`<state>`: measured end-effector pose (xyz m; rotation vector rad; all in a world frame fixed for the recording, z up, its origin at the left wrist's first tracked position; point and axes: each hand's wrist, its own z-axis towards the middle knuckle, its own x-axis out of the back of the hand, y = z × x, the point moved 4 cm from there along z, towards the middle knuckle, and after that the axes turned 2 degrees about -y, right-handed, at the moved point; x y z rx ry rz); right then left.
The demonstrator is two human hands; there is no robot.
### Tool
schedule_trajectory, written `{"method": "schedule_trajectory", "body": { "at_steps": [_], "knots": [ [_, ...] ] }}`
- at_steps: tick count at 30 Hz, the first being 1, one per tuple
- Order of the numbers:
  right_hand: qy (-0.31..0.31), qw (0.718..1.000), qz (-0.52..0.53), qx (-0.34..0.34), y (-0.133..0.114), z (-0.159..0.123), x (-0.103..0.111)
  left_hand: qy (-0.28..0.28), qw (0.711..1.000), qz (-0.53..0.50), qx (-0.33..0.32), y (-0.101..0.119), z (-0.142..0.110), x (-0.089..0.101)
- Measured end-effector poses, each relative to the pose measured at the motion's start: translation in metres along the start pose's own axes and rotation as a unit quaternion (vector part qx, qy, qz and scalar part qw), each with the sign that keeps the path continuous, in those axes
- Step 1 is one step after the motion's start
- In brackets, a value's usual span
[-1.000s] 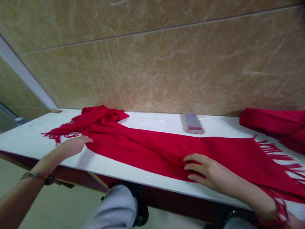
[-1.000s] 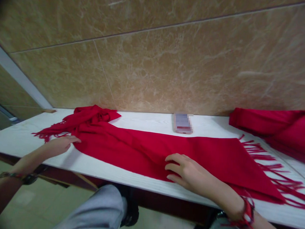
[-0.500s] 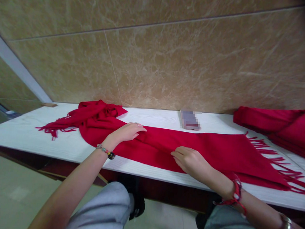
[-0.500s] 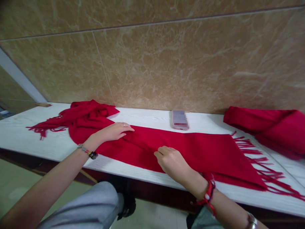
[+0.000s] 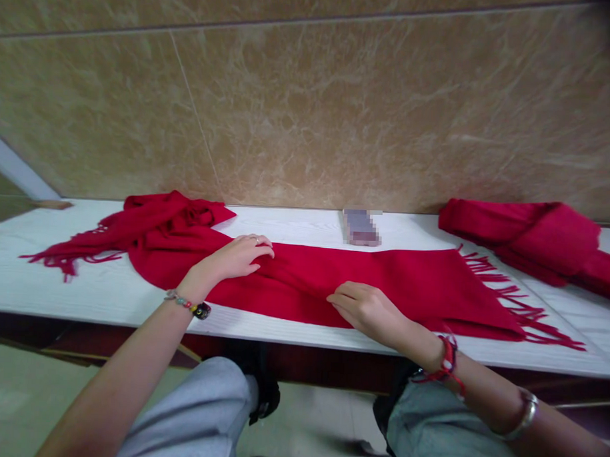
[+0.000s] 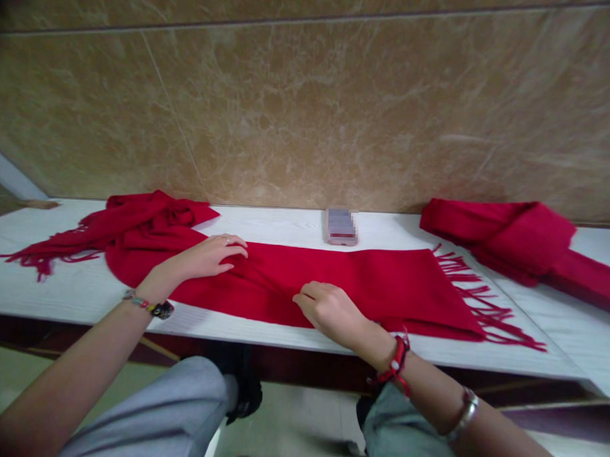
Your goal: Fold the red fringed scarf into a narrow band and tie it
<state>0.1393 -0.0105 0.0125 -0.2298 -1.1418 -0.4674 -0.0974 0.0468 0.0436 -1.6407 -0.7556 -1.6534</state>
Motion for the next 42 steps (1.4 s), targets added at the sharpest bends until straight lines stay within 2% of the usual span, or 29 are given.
{"method": "schedule_trajectory", "body": {
  "at_steps": [3,8,13,17,20,22,24,27,29,32,34,38,40,42],
  "knots": [
    [-0.009,1.0,-0.007,-0.014,0.002,0.0,0.0,-0.032,0.999,0.009,0.011,-0.004,-0.002,-0.004],
    [-0.026,0.999,-0.021,-0.027,0.006,-0.001,0.0,-0.007,1.0,-0.026,-0.006,-0.008,-0.006,-0.006],
    [-0.032,0.999,-0.026,-0.029,0.007,-0.002,-0.001,-0.036,0.999,0.001,-0.004,-0.012,-0.004,-0.011],
    [0.003,0.999,-0.025,-0.023,0.009,-0.003,0.006,-0.021,1.0,0.004,0.008,-0.012,-0.011,0.011],
    [0.065,0.998,-0.017,-0.017,0.01,-0.007,0.018,-0.014,1.0,0.001,0.021,-0.009,-0.028,0.034],
    [0.082,0.997,-0.006,-0.003,0.009,-0.011,0.023,-0.031,0.999,-0.008,0.024,-0.005,-0.042,0.04],
    [0.057,0.998,0.004,0.024,0.006,-0.015,0.022,-0.077,0.996,-0.022,0.025,0.002,-0.054,0.032],
    [-0.012,0.998,0.011,0.062,0.003,-0.021,0.014,-0.153,0.986,-0.029,0.053,0.01,-0.063,0.007],
    [-0.042,0.997,0.013,0.067,0.003,-0.023,0.009,-0.179,0.981,-0.017,0.079,0.013,-0.063,-0.005],
    [-0.061,0.996,0.014,0.062,0.006,-0.025,0.01,-0.194,0.977,0.0,0.093,0.015,-0.059,-0.006],
    [-0.063,0.996,0.01,0.061,0.009,-0.027,0.014,-0.176,0.981,-0.002,0.086,0.015,-0.059,0.005],
    [-0.042,0.998,-0.005,0.054,0.016,-0.035,0.028,-0.093,0.993,-0.004,0.075,0.013,-0.068,0.032],
    [-0.017,0.999,-0.004,0.048,0.018,-0.04,0.034,-0.075,0.994,0.01,0.082,0.012,-0.073,0.037],
    [-0.018,0.999,0.01,0.049,0.018,-0.044,0.036,-0.085,0.993,0.019,0.078,0.014,-0.075,0.031]
  ]
}}
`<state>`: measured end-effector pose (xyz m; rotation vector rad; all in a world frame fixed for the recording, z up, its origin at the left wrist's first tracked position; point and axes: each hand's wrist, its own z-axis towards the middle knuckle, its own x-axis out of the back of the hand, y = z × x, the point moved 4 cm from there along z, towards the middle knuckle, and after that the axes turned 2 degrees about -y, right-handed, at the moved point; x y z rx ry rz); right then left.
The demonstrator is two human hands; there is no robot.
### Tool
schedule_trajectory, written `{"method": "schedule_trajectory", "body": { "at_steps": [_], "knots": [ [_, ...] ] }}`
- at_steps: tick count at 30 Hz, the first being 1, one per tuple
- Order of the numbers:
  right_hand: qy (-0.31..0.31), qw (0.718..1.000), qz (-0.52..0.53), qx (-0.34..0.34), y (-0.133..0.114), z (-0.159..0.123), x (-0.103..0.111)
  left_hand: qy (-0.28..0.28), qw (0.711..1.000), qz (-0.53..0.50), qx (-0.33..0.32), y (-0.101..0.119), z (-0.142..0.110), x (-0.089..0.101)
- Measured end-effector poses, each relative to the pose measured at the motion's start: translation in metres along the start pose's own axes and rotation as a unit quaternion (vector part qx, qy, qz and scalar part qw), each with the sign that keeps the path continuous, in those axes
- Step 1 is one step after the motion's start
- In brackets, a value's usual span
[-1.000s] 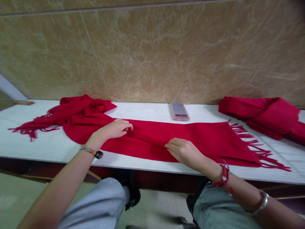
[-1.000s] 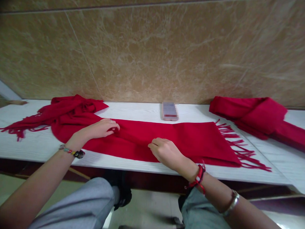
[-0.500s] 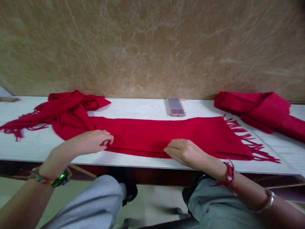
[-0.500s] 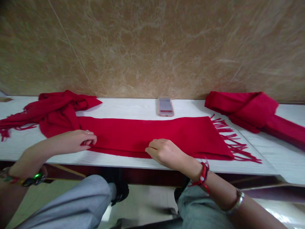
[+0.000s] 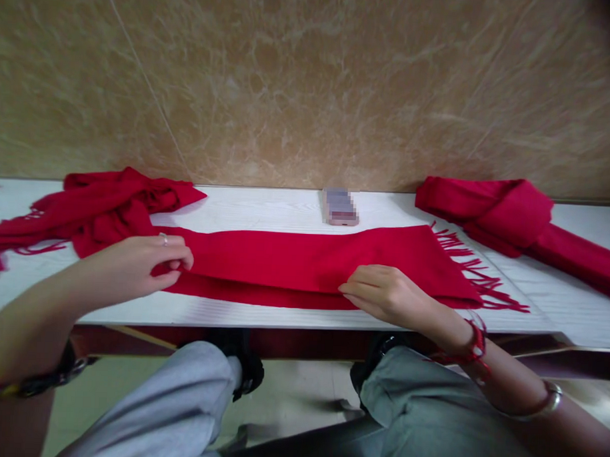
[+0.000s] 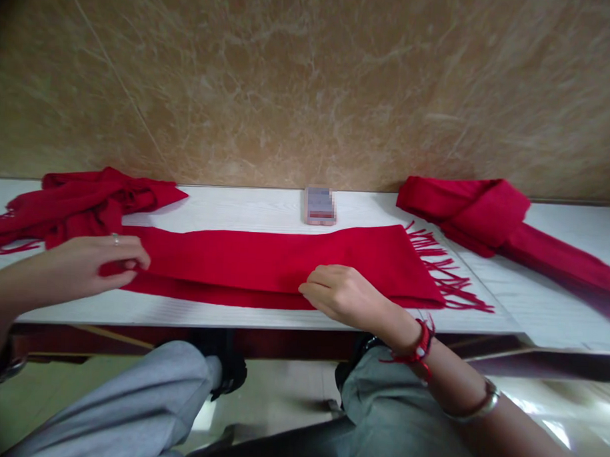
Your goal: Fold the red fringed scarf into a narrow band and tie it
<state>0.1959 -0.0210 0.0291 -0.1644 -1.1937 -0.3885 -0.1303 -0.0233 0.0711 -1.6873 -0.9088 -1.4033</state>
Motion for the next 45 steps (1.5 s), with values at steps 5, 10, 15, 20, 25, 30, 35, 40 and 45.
{"method": "schedule_trajectory", "body": {
  "at_steps": [5,10,15,20,25,30,35,40,45],
  "knots": [
    [-0.077,0.996,0.043,-0.002,0.0,-0.01,-0.009,-0.037,0.999,0.036,-0.008,0.018,0.012,-0.025],
    [-0.073,0.997,0.009,-0.022,0.007,-0.022,-0.007,-0.031,0.998,0.055,-0.027,0.02,0.016,-0.029],
    [-0.096,0.994,-0.046,-0.023,0.008,-0.028,0.002,0.024,0.993,0.108,-0.051,0.035,0.029,-0.03],
    [-0.124,0.989,-0.076,-0.02,0.006,-0.03,0.007,0.034,0.982,0.143,-0.116,0.074,0.053,-0.035],
    [-0.134,0.986,-0.094,-0.041,0.006,-0.033,0.005,0.09,0.972,0.145,-0.161,0.11,0.067,-0.034],
    [-0.126,0.986,-0.057,-0.094,0.012,-0.043,0.015,0.123,0.967,0.14,-0.173,0.128,0.074,-0.033],
    [-0.09,0.985,-0.06,-0.134,0.021,-0.056,0.025,0.137,0.964,0.129,-0.188,0.136,0.078,-0.031],
    [-0.08,0.987,-0.074,-0.117,0.024,-0.06,0.026,0.154,0.96,0.128,-0.196,0.141,0.083,-0.025],
    [-0.024,0.988,-0.073,-0.135,0.026,-0.072,0.037,0.167,0.96,0.094,-0.206,0.134,0.078,-0.009]
  ]
}}
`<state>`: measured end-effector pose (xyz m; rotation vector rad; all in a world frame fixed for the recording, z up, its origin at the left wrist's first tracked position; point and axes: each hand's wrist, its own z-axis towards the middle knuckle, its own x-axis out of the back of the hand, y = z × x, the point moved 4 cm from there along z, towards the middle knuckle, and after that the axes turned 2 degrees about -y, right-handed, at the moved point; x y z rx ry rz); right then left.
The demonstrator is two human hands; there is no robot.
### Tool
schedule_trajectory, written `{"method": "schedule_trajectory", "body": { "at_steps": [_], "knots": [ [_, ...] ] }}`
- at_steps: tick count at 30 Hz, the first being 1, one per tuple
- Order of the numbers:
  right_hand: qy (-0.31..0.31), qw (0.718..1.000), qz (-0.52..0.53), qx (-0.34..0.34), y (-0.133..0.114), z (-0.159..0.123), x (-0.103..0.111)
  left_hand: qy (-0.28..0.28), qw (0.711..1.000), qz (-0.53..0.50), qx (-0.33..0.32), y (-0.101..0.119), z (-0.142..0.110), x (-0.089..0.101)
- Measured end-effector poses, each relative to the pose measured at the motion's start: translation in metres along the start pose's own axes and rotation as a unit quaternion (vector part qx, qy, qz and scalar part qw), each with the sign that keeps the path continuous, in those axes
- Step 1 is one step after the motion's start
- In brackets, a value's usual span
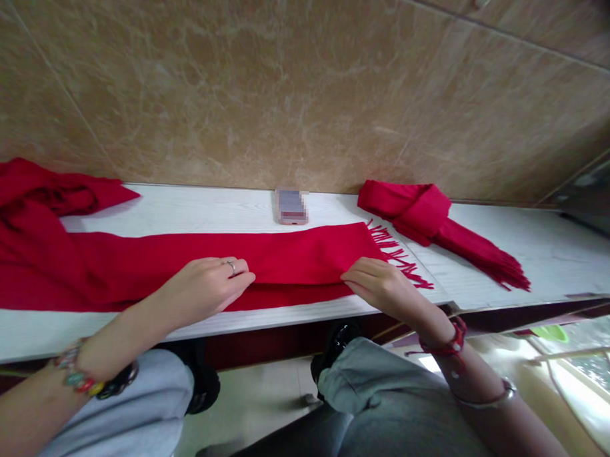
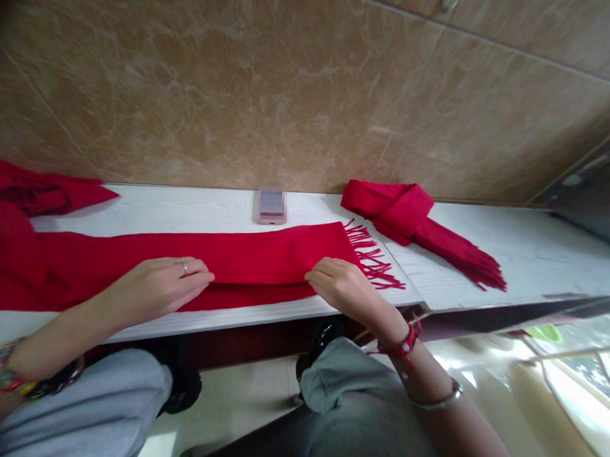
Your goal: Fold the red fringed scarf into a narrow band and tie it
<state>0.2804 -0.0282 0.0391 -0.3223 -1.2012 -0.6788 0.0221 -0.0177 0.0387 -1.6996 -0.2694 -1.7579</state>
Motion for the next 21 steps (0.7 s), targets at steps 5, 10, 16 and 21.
{"method": "schedule_trajectory", "body": {
  "at_steps": [5,10,16,21],
  "knots": [
    [0.005,0.998,0.054,0.013,0.004,-0.011,-0.003,-0.048,0.995,-0.066,-0.064,0.007,-0.003,-0.005],
    [-0.047,0.997,0.061,0.02,0.006,-0.012,-0.011,-0.075,0.993,-0.078,-0.054,0.013,0.001,-0.017],
    [-0.026,0.995,0.09,-0.02,0.013,-0.017,0.001,-0.07,0.992,-0.089,-0.064,0.014,0.001,-0.016],
    [-0.03,0.997,0.072,-0.021,0.013,-0.02,0.001,-0.046,0.994,-0.083,-0.063,0.016,0.007,-0.02]
  ]
}}
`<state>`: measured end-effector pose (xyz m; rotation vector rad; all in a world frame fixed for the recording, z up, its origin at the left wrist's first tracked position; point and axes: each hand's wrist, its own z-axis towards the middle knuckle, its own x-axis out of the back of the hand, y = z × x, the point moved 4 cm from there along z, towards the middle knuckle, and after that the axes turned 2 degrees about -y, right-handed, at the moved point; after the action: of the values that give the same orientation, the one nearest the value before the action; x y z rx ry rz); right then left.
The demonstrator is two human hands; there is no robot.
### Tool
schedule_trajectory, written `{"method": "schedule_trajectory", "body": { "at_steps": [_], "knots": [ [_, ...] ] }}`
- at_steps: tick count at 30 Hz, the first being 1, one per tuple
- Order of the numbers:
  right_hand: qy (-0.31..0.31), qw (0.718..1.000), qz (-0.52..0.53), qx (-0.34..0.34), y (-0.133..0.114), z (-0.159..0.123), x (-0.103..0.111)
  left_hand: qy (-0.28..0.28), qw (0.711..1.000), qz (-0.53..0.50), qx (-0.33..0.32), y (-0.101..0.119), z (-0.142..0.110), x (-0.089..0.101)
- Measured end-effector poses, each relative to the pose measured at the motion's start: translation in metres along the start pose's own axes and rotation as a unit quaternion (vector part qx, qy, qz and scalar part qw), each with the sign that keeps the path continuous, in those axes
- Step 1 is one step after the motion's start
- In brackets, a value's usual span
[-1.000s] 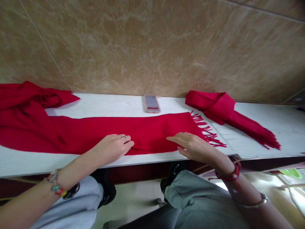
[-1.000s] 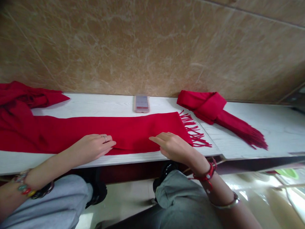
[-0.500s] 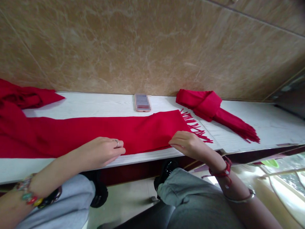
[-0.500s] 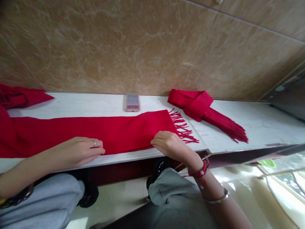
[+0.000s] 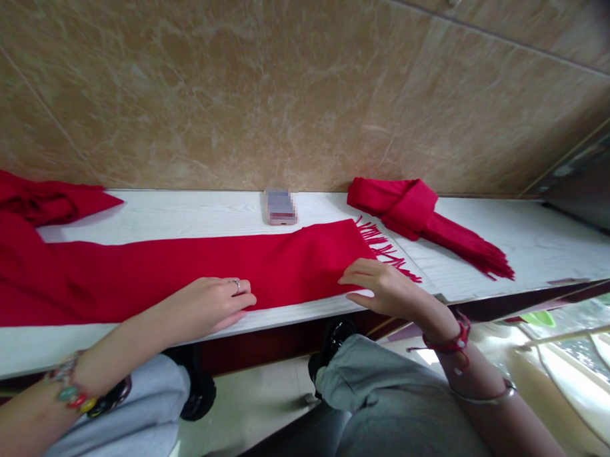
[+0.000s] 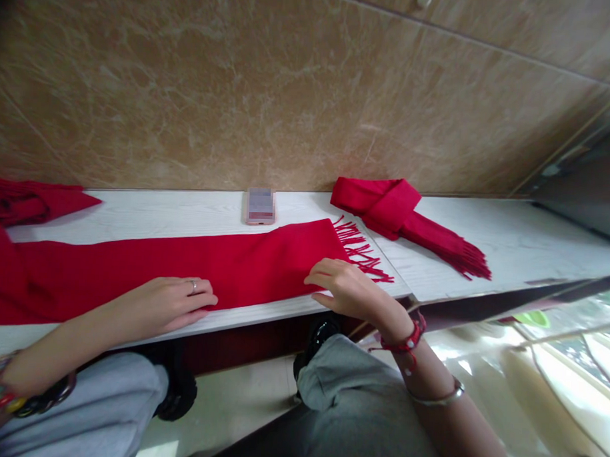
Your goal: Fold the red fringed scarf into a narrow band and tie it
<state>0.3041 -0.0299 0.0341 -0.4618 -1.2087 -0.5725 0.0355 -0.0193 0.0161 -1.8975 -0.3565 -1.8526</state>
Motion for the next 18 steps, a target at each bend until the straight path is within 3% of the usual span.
{"method": "schedule_trajectory", "body": {
  "at_steps": [9,18],
  "knots": [
    [-0.008,0.996,-0.088,0.031,-0.009,0.005,-0.008,-0.012,1.0,0.011,0.02,0.002,0.01,0.004],
    [0.004,0.995,-0.097,0.005,-0.005,0.005,-0.007,0.03,0.994,0.075,0.071,0.008,0.022,0.004]
  ]
}}
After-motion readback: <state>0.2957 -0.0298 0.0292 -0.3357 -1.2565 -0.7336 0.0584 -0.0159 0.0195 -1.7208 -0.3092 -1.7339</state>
